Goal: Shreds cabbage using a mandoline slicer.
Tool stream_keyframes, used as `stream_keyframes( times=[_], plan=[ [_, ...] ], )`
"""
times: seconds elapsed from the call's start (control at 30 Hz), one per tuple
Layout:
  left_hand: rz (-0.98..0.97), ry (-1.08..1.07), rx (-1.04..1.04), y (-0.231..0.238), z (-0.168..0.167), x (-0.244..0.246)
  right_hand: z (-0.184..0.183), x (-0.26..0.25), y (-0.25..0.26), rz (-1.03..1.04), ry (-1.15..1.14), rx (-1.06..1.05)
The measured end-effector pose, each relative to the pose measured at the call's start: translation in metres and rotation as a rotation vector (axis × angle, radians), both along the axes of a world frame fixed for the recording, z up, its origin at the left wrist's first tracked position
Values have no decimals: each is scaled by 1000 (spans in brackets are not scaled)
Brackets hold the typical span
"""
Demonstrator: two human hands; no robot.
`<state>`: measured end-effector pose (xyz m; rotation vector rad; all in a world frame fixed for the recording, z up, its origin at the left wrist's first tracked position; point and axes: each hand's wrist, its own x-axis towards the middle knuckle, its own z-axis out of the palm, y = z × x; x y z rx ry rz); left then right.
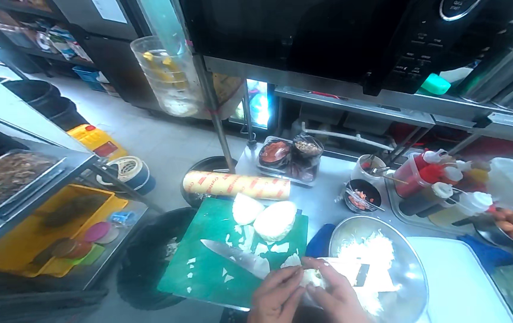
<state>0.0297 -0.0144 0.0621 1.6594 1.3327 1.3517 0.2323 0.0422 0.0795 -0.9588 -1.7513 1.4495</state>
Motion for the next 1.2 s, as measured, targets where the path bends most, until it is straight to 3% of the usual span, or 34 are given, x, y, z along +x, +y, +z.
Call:
stream_keyframes(
  times=[0.17, 0.3, 0.37, 0.47, 0.63, 0.7, 0.8, 0.93, 1.03, 1.2],
  plan=[
    [-83, -47, -32, 4, -3, 0, -3, 3, -1, 26, -57, 11],
    [-74, -311, -202, 7, -6, 5, -2, 5, 0, -44, -125, -62],
    [-61, -443, -321, 12, 0, 14, -1, 10, 1, -168, -63, -177],
    [-125, -470, -362, 24, 4, 26, -5, 26, 0, -223, 70, -252],
    [-344, -303, -384, 43, -5, 54, -9, 64, -10, -361, 465, -603],
    [-348, -29, -371, 52, -19, 61, -14, 86, -13, -502, 622, -703],
    [-334, 309, -394, 59, -45, 68, -23, 122, -19, -649, 777, -730],
    [-395, 401, -470, 66, -70, 80, -34, 158, -30, -684, 838, -672],
    [-372, 461, -506, 73, -69, 87, -41, 174, -34, -742, 706, -604],
    [-351, 407, -346, 76, -38, 98, -54, 202, -27, -828, -62, -323]
  ],
)
